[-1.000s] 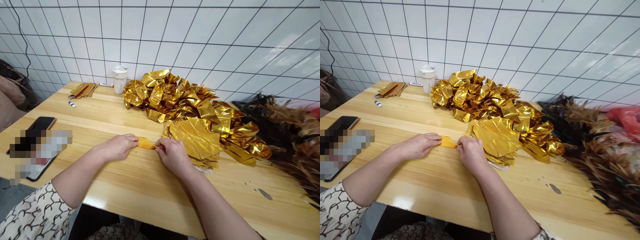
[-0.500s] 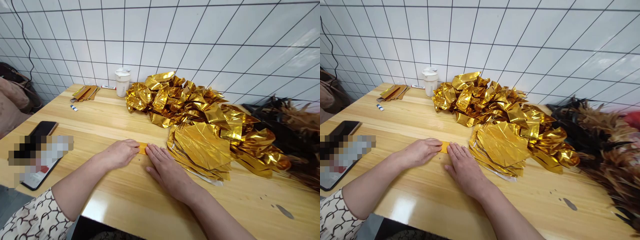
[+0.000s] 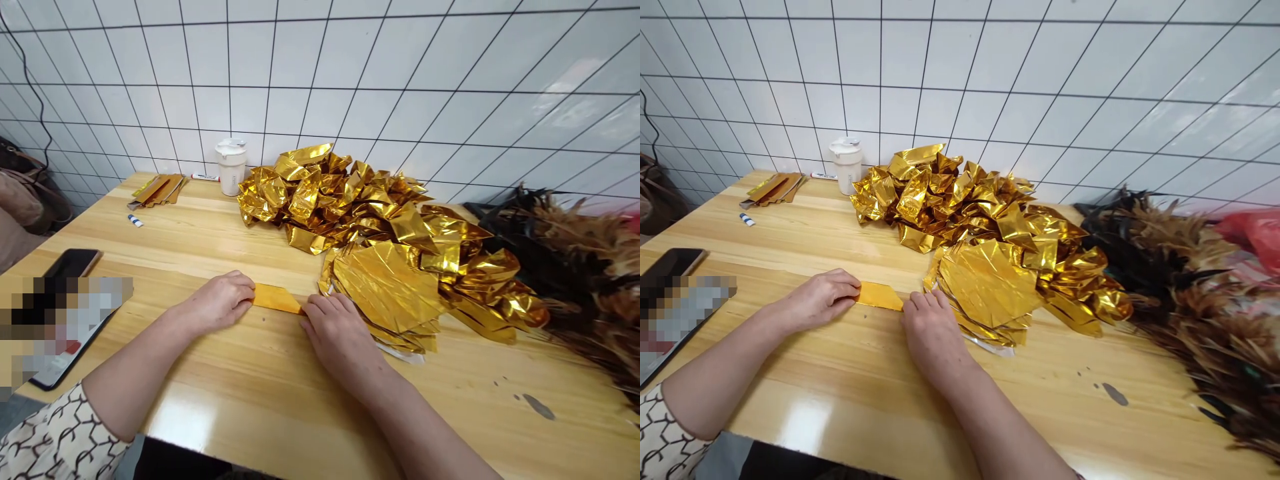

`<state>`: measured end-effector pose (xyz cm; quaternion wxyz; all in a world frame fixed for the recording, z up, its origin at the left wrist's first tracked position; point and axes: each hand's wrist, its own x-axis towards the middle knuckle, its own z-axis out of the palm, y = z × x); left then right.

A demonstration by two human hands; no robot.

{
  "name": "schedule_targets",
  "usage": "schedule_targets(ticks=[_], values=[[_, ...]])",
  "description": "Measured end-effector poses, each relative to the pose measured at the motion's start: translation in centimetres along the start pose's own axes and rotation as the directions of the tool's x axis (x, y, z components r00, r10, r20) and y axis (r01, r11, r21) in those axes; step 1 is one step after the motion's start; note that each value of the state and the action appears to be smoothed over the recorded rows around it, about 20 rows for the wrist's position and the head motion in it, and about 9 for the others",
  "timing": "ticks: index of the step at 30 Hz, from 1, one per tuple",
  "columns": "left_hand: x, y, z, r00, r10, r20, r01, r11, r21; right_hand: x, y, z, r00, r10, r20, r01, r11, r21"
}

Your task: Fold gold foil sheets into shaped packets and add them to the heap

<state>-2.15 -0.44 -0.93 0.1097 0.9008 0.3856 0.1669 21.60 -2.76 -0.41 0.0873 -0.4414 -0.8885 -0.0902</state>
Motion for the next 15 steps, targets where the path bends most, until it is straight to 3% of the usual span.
schedule_targets(ticks=[5,15], values=[[-0.10,-0.19,0.15,0.998,0.055,-0.033,-0.053,0.998,0.031,0.06,-0.05,0.57,0.999,0.014,-0.045,-0.014,1.000,-0.007],[0.07,0.14,-0.09,1.000,0.020,-0.016,-0.019,0.999,0.028,0.33,-0.13,0.91,0.985,-0.087,-0.149,0.068,0.990,-0.127]])
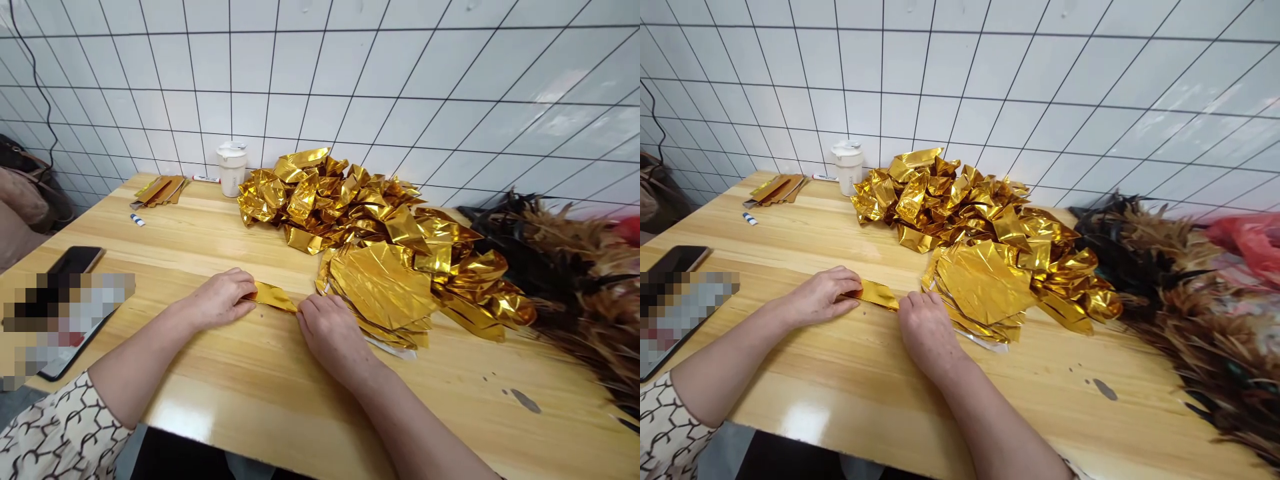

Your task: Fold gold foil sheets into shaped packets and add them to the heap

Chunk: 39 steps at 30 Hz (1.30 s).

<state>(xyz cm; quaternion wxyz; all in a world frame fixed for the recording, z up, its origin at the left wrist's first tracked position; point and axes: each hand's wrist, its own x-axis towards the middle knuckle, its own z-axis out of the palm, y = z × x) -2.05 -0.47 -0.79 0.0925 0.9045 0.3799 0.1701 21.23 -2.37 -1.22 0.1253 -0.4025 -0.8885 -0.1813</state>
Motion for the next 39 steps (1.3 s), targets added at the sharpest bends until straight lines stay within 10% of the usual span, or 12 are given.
schedule_targets(ticks=[12,21,39], values=[[0.1,-0.9,0.9,0.992,-0.011,-0.127,0.000,0.996,-0.087,0.2,0.3,-1.1,0.991,0.130,-0.020,-0.115,0.929,0.352],[0.4,0.8,0.2,0.965,-0.262,-0.006,0.211,0.791,-0.575,1.0,0.3,-1.0,0.937,0.321,0.137,-0.309,0.582,0.752],[1.6,0.6,-0.2,0.846,-0.493,0.204,0.433,0.412,-0.801,2.4,0.8,0.4,0.798,0.439,0.413,-0.433,-0.059,0.899]])
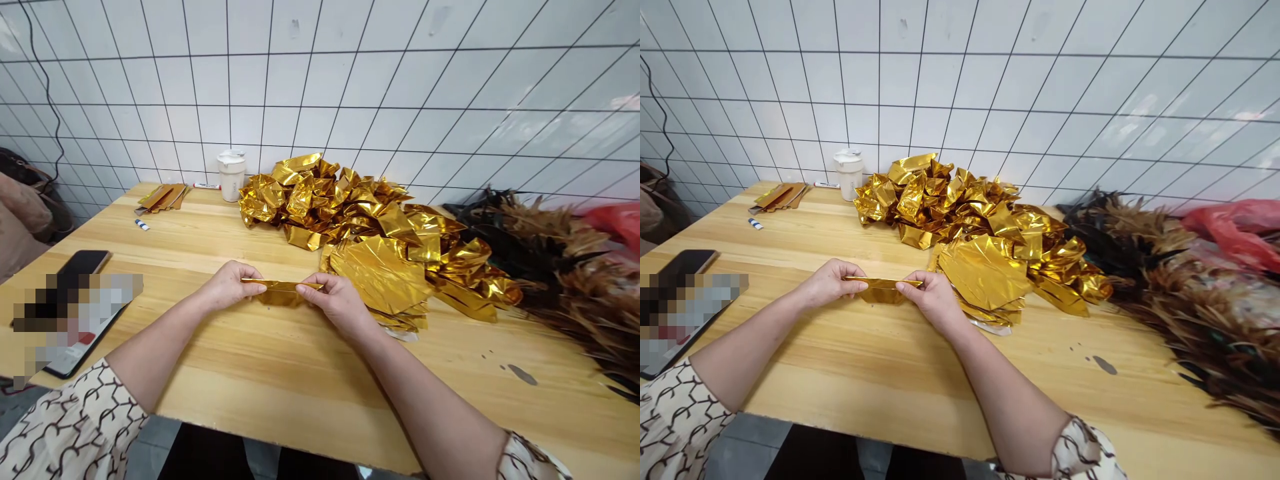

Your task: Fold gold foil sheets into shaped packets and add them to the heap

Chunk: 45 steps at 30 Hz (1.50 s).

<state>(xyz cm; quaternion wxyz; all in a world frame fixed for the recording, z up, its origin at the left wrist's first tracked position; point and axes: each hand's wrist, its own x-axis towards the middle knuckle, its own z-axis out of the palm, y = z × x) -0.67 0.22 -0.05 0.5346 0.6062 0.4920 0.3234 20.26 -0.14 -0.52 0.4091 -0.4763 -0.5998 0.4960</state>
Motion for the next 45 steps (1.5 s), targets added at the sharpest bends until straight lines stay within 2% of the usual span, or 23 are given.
schedule_targets(ticks=[9,13,16,20,23,25,28,34,41,45], values=[[0.2,0.2,0.2,0.999,-0.008,-0.039,0.004,0.995,-0.101,0.7,-0.7,0.8,0.992,0.098,-0.081,-0.067,0.945,0.319],[0.5,0.4,0.1,0.998,0.030,-0.052,-0.037,0.991,-0.130,1.0,-1.7,1.6,0.991,0.118,-0.063,-0.093,0.946,0.312],[0.9,0.9,-0.2,0.994,0.082,-0.075,-0.091,0.987,-0.135,1.6,-2.3,2.0,0.994,0.069,-0.081,-0.044,0.962,0.270],[1.5,2.0,-0.8,0.974,0.210,-0.081,-0.211,0.977,-0.005,2.8,-2.1,2.2,0.994,0.023,-0.109,0.006,0.966,0.257],[2.1,2.6,-1.0,0.969,0.240,-0.053,-0.229,0.961,0.158,3.4,-1.5,2.3,0.995,-0.021,-0.093,0.044,0.967,0.252],[2.6,2.8,-0.8,0.975,0.218,-0.039,-0.207,0.960,0.188,3.5,-1.1,2.4,0.996,-0.041,-0.073,0.058,0.967,0.248],[3.2,2.6,-0.3,0.983,0.179,-0.051,-0.170,0.975,0.142,3.4,-0.7,2.5,0.996,-0.071,-0.060,0.083,0.970,0.228],[3.6,0.8,0.9,0.989,0.135,-0.062,-0.131,0.990,0.053,2.9,-0.2,2.1,0.996,-0.094,-0.007,0.094,0.984,0.151],[3.2,-0.2,1.1,0.993,0.081,-0.081,-0.087,0.994,-0.064,2.5,-0.1,2.4,0.997,-0.079,0.027,0.072,0.979,0.189],[2.8,-0.3,1.2,0.998,0.050,-0.025,-0.052,0.995,-0.088,2.5,0.0,2.6,0.999,-0.043,0.019,0.037,0.969,0.243]])
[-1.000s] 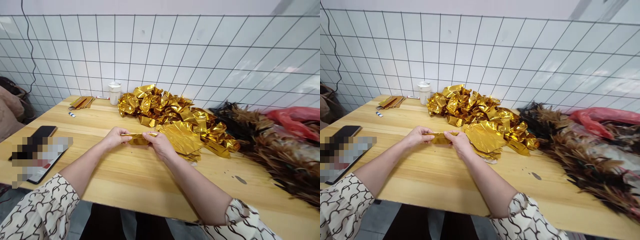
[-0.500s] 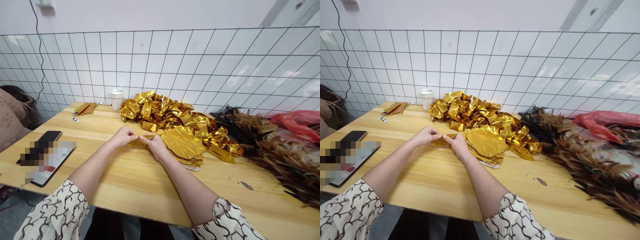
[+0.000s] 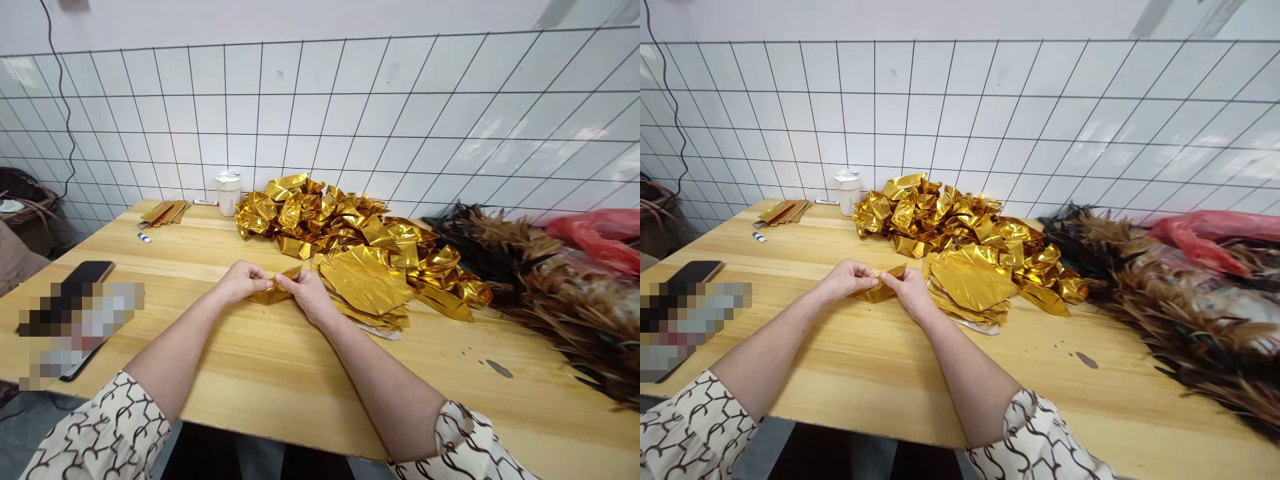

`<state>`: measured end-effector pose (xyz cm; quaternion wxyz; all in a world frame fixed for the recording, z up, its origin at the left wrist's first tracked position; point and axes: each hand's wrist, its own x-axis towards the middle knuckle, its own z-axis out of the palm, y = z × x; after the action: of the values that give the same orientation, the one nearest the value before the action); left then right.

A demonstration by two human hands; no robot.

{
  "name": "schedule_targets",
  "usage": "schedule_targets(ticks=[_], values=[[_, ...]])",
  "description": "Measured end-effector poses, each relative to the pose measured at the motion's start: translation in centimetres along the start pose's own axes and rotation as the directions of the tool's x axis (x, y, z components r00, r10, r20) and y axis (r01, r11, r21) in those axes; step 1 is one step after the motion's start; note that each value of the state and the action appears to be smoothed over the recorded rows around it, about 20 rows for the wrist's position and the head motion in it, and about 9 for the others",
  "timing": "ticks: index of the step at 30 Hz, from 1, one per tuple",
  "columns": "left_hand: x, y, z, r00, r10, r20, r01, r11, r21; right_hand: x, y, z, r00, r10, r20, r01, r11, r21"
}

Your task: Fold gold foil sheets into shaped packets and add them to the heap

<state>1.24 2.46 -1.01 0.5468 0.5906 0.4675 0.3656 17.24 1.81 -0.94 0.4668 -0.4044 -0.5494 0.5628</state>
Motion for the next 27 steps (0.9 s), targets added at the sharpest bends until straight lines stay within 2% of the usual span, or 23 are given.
schedule_targets(ticks=[4,10,16,20,24,27], values=[[0.0,-0.2,0.0,0.999,0.008,0.042,-0.010,0.999,0.040,0.1,0.0,0.0,0.998,0.025,-0.056,-0.023,0.999,0.039],[0.0,0.0,0.2,1.000,0.013,0.015,-0.013,1.000,-0.017,0.2,-0.1,-0.4,0.991,-0.009,-0.134,0.015,0.999,0.049],[-0.3,0.3,0.9,0.999,0.051,-0.010,-0.052,0.997,-0.065,-0.5,-0.3,0.3,0.996,-0.002,-0.087,0.011,0.995,0.097],[-0.2,0.0,1.1,0.995,0.102,-0.019,-0.103,0.994,-0.048,-0.6,-0.3,0.7,0.992,-0.005,-0.122,0.024,0.987,0.158],[0.1,-0.5,1.0,0.993,0.114,-0.033,-0.115,0.992,-0.053,-0.1,-0.2,0.1,0.981,0.056,-0.188,-0.024,0.986,0.166],[0.2,-0.5,0.9,0.994,0.101,-0.038,-0.103,0.993,-0.065,0.4,-0.3,-0.8,0.976,0.044,-0.215,-0.009,0.987,0.158]])
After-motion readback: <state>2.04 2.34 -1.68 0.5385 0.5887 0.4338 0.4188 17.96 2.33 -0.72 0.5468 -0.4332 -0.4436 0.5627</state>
